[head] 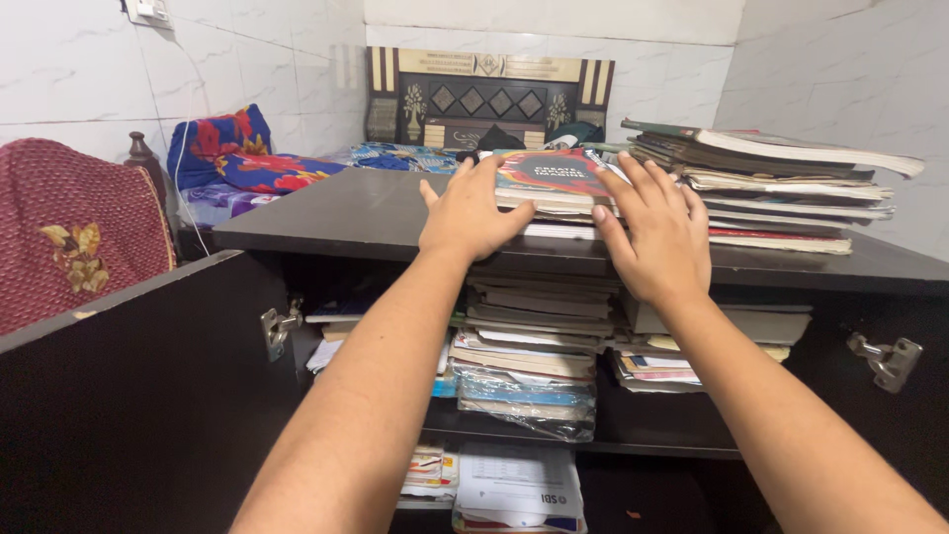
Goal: The person repeatedly takes books and papers from a lower shelf of a dark cabinet and places them on top of a growing stack on the cabinet's upper surface. The person handles items one at a time, including a colorful book, a white document, and a book with an elephant cover.
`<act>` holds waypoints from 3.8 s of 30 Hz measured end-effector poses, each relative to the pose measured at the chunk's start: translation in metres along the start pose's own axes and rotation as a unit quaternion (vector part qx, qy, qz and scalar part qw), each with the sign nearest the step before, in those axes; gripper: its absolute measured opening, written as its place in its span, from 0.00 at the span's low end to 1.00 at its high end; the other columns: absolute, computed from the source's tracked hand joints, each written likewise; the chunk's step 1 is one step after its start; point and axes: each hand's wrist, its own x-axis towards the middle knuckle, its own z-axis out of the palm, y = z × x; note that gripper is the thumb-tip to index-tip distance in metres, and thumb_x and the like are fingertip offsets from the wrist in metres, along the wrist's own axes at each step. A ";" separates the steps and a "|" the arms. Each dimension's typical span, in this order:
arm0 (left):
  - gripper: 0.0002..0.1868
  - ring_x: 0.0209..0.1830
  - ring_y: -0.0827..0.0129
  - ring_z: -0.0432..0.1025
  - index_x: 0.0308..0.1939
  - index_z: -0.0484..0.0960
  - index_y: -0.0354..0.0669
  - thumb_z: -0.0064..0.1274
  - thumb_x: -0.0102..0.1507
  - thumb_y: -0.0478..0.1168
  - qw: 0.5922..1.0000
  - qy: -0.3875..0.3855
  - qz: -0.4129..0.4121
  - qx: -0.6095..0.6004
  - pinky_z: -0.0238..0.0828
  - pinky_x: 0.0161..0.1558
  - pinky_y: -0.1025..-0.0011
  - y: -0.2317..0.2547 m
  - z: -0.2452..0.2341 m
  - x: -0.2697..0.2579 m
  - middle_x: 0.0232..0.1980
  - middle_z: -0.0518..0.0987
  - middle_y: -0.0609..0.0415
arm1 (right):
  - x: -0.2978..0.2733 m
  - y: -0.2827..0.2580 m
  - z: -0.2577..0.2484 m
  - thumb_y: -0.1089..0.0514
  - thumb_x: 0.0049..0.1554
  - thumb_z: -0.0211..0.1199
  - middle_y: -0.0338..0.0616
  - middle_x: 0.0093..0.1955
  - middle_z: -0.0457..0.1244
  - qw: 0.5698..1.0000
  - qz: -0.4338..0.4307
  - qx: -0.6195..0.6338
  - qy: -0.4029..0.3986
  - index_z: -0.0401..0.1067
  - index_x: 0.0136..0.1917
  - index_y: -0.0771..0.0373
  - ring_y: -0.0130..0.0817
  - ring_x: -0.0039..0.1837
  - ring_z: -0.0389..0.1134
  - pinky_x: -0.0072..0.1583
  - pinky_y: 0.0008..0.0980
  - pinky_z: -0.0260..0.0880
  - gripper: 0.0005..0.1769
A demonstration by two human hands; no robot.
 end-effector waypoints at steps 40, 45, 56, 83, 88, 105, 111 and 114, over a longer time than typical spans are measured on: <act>0.52 0.83 0.53 0.42 0.77 0.51 0.32 0.41 0.65 0.70 0.973 0.128 0.097 0.168 0.37 0.77 0.49 0.002 0.019 -0.039 0.81 0.50 0.37 | -0.019 -0.007 -0.007 0.36 0.67 0.41 0.51 0.84 0.44 0.995 0.051 -0.064 -0.060 0.47 0.84 0.52 0.59 0.84 0.38 0.75 0.69 0.37 0.37; 0.50 0.83 0.52 0.40 0.78 0.49 0.32 0.42 0.67 0.67 0.968 0.156 0.105 0.168 0.35 0.77 0.47 -0.001 0.023 -0.056 0.82 0.47 0.38 | -0.044 -0.008 -0.008 0.41 0.68 0.44 0.51 0.88 0.30 0.997 0.038 -0.036 -0.054 0.41 0.86 0.55 0.63 0.86 0.26 0.75 0.77 0.28 0.39; 0.54 0.85 0.47 0.31 0.81 0.41 0.37 0.47 0.65 0.66 0.979 0.131 0.126 0.092 0.28 0.76 0.39 0.009 0.048 -0.137 0.84 0.36 0.40 | -0.094 -0.014 -0.020 0.40 0.65 0.50 0.55 0.87 0.24 0.998 0.030 -0.026 -0.058 0.36 0.86 0.57 0.66 0.85 0.24 0.75 0.77 0.26 0.46; 0.52 0.85 0.48 0.31 0.82 0.43 0.52 0.51 0.63 0.67 0.990 -0.019 0.116 0.077 0.25 0.75 0.33 -0.071 0.163 -0.250 0.85 0.36 0.44 | -0.267 -0.020 0.051 0.36 0.61 0.54 0.54 0.87 0.33 0.976 -0.072 -0.037 -0.202 0.50 0.82 0.55 0.61 0.86 0.31 0.75 0.76 0.34 0.43; 0.50 0.86 0.48 0.36 0.82 0.47 0.52 0.53 0.64 0.65 0.982 -0.023 0.183 0.034 0.32 0.76 0.34 -0.095 0.199 -0.288 0.85 0.41 0.45 | -0.314 -0.026 0.073 0.38 0.60 0.55 0.54 0.86 0.37 0.968 -0.098 -0.027 -0.230 0.53 0.81 0.54 0.60 0.85 0.34 0.75 0.74 0.37 0.41; 0.44 0.84 0.48 0.48 0.79 0.59 0.56 0.61 0.62 0.56 0.976 -0.062 0.208 -0.018 0.48 0.77 0.40 -0.166 0.285 -0.343 0.84 0.52 0.47 | -0.414 -0.021 0.157 0.40 0.60 0.56 0.58 0.86 0.38 0.952 -0.034 0.031 -0.301 0.51 0.82 0.56 0.65 0.84 0.36 0.77 0.72 0.37 0.42; 0.44 0.84 0.44 0.46 0.80 0.57 0.55 0.58 0.64 0.57 0.988 -0.086 0.123 -0.025 0.46 0.76 0.40 -0.191 0.327 -0.356 0.84 0.51 0.44 | -0.447 -0.026 0.191 0.41 0.62 0.55 0.64 0.86 0.36 0.950 0.030 0.044 -0.309 0.47 0.84 0.62 0.69 0.84 0.34 0.77 0.71 0.35 0.44; 0.43 0.84 0.41 0.45 0.81 0.55 0.53 0.55 0.67 0.59 0.996 -0.072 0.053 -0.031 0.45 0.75 0.40 -0.197 0.350 -0.365 0.84 0.50 0.41 | -0.461 -0.033 0.207 0.39 0.64 0.51 0.66 0.86 0.35 0.938 0.105 0.039 -0.329 0.45 0.84 0.64 0.69 0.84 0.32 0.76 0.70 0.33 0.44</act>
